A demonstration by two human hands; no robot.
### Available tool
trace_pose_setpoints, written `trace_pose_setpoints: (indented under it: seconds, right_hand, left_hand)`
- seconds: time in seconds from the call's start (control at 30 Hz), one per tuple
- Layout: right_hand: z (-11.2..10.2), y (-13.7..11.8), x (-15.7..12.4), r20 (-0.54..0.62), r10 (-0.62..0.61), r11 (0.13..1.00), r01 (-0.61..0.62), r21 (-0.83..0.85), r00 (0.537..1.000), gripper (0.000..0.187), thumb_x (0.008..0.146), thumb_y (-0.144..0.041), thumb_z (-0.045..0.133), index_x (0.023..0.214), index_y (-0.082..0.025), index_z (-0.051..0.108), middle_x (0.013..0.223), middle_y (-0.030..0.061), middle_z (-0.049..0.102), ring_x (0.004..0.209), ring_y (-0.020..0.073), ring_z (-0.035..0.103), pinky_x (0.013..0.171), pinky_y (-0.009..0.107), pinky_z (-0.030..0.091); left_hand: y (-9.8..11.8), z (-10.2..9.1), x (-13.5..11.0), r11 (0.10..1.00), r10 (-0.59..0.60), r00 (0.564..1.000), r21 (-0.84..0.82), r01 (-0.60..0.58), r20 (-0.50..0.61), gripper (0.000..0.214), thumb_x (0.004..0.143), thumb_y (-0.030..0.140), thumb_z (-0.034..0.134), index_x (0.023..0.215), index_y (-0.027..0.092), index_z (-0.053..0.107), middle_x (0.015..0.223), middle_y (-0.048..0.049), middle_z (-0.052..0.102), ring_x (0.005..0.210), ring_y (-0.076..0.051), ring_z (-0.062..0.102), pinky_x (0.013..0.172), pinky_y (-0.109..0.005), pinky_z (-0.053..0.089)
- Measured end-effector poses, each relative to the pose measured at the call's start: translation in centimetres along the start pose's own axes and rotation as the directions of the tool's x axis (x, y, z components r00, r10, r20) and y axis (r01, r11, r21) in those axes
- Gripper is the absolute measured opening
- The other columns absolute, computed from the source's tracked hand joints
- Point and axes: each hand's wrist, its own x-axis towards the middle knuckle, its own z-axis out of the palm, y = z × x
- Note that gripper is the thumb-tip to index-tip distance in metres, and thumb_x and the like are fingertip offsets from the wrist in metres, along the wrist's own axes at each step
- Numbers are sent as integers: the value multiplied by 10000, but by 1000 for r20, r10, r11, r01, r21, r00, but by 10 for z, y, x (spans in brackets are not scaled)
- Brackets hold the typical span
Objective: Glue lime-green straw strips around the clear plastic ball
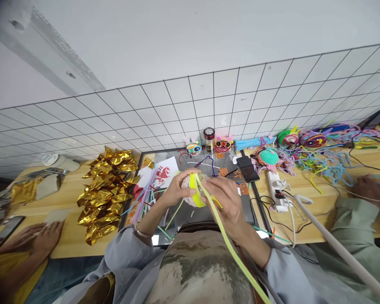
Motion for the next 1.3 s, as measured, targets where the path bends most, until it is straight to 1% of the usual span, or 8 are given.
trace_pose_setpoints:
  seconds: [0.13,0.33,0.6,0.8,0.9,1.0,1.17,1.3]
  right_hand:
    - [2,5,4,-31,-102,995,101,-10,994,261,939,-127,636,1162,-233,721,1028,75,788,960,222,723,852,400,575]
    - [1,21,7,-10,-95,995,95,21,995,227,938,-122,619,1081,-233,756,992,72,813,929,226,759,832,403,599]
    - [-3,31,10,48,-119,993,119,16,992,204,948,-149,621,1063,-240,763,982,57,819,932,222,753,838,398,590]
    - [1,27,11,68,-109,992,104,66,992,211,940,-162,645,1103,-246,749,983,58,812,953,228,738,859,402,574]
    - [4,25,9,63,-104,994,102,35,993,223,928,-165,674,1121,-253,741,971,51,808,968,232,722,845,399,562]
    - [5,24,7,95,-95,996,94,11,991,242,924,-173,689,1145,-259,736,989,53,804,997,238,702,852,404,551]
    - [4,20,5,110,-101,995,101,8,989,268,901,-193,721,1160,-258,729,1038,66,790,1026,247,688,878,417,556]
    - [2,15,1,130,-67,998,65,22,989,302,919,-251,702,1221,-260,706,1132,91,772,1100,268,677,926,455,557]
  left_hand:
    - [3,5,2,999,-5,1000,38,5,-3,763,573,561,914,1206,181,724,1246,-99,673,1149,-297,611,1047,-389,453]
    - [-1,12,11,999,12,998,37,-10,-55,771,566,572,910,1203,179,726,1260,-106,665,1174,-312,599,1073,-416,441]
    - [1,18,14,1000,-5,997,-10,4,-81,760,570,542,920,1209,181,724,1261,-104,670,1194,-308,605,1084,-400,441]
    - [0,16,11,1000,-29,995,-15,28,-91,759,560,536,922,1202,182,727,1241,-101,685,1175,-308,614,1073,-405,447]
    - [0,15,10,1000,-15,996,-8,14,-86,747,584,551,903,1207,181,723,1273,-107,675,1226,-320,594,1106,-411,422]
    - [1,14,9,1000,2,997,8,-2,-82,731,589,557,898,1191,179,729,1278,-109,675,1248,-329,583,1127,-416,407]
    - [4,14,3,1000,-3,998,4,3,-56,738,585,557,902,1196,181,728,1229,-98,689,1184,-314,597,1079,-409,432]
    - [3,15,-2,999,-32,999,-43,30,-38,761,558,555,917,1192,181,726,1197,-95,698,1128,-297,609,1025,-390,460]
